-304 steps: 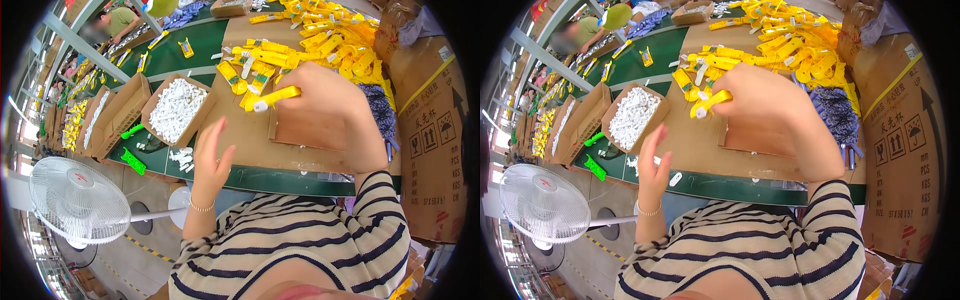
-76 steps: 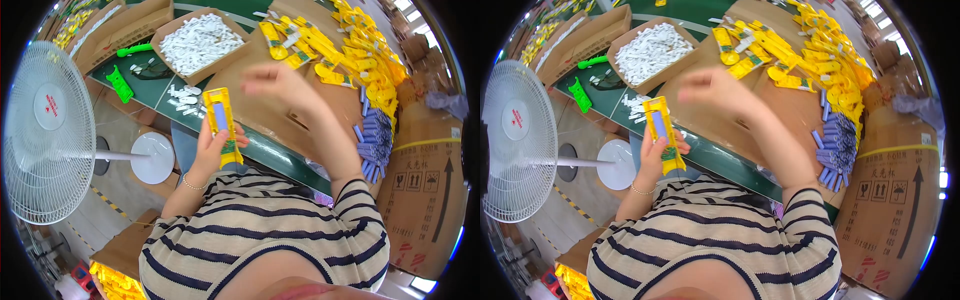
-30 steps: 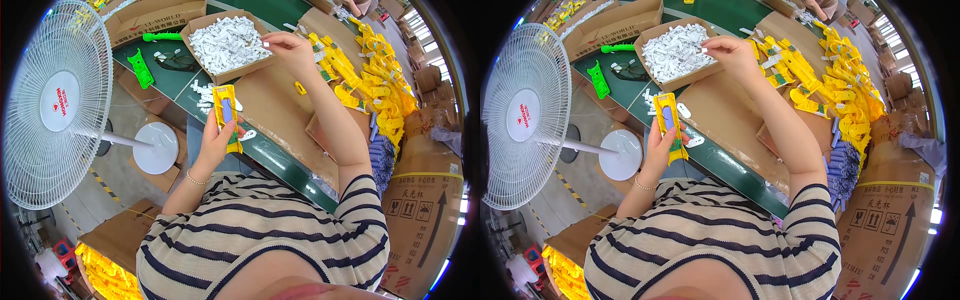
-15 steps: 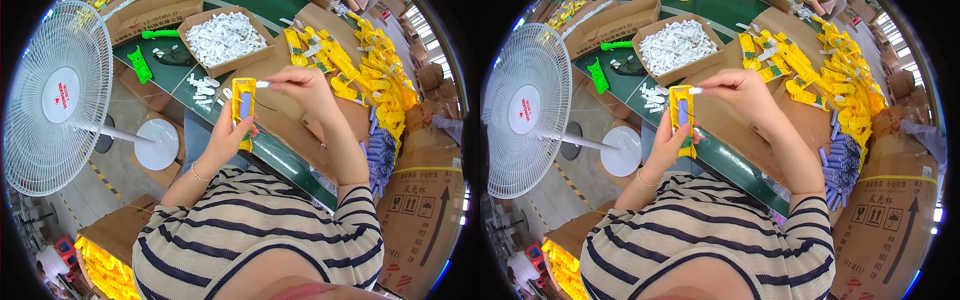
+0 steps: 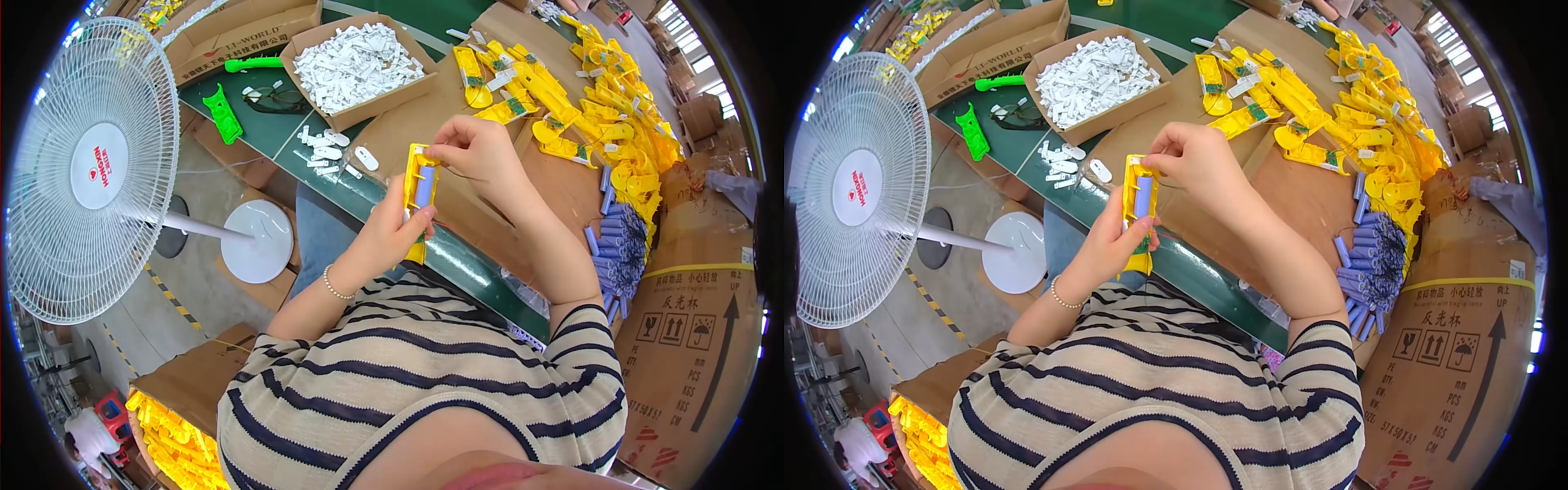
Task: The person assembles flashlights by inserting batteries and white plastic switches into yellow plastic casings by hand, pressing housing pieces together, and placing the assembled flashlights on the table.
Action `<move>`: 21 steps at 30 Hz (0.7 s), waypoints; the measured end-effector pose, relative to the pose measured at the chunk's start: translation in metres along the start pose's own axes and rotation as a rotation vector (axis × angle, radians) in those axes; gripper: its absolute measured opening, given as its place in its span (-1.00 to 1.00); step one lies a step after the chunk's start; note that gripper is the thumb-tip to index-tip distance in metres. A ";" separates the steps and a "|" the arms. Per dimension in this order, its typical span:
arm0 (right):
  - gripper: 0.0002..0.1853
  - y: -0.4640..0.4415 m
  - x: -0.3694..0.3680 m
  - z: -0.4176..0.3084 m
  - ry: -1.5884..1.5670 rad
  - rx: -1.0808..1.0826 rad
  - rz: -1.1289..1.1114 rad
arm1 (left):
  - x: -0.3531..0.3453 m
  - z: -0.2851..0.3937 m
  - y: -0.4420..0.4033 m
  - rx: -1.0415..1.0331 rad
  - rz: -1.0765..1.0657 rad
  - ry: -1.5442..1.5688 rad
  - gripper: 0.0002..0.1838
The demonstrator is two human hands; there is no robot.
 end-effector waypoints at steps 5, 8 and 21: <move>-0.77 -0.017 -0.005 -0.002 0.132 0.222 -0.179 | 0.001 -0.007 -0.003 0.077 -0.074 0.182 -0.67; -0.74 -0.032 -0.011 0.009 -0.006 0.343 -0.455 | 0.002 -0.008 -0.002 0.190 -0.220 0.154 -0.54; -0.75 -0.271 0.160 0.201 -1.107 -0.261 0.453 | 0.096 -0.009 0.023 -0.541 0.749 -1.018 -0.49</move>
Point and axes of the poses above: each hand's wrist, its own y-axis away from the middle knuckle, its own x-axis out of the back of the hand, z = x × y, the point moved 8 cm from there along -y, towards the middle knuckle, and after that the axes turned 7 degrees about -z, right-handed, at the moved point
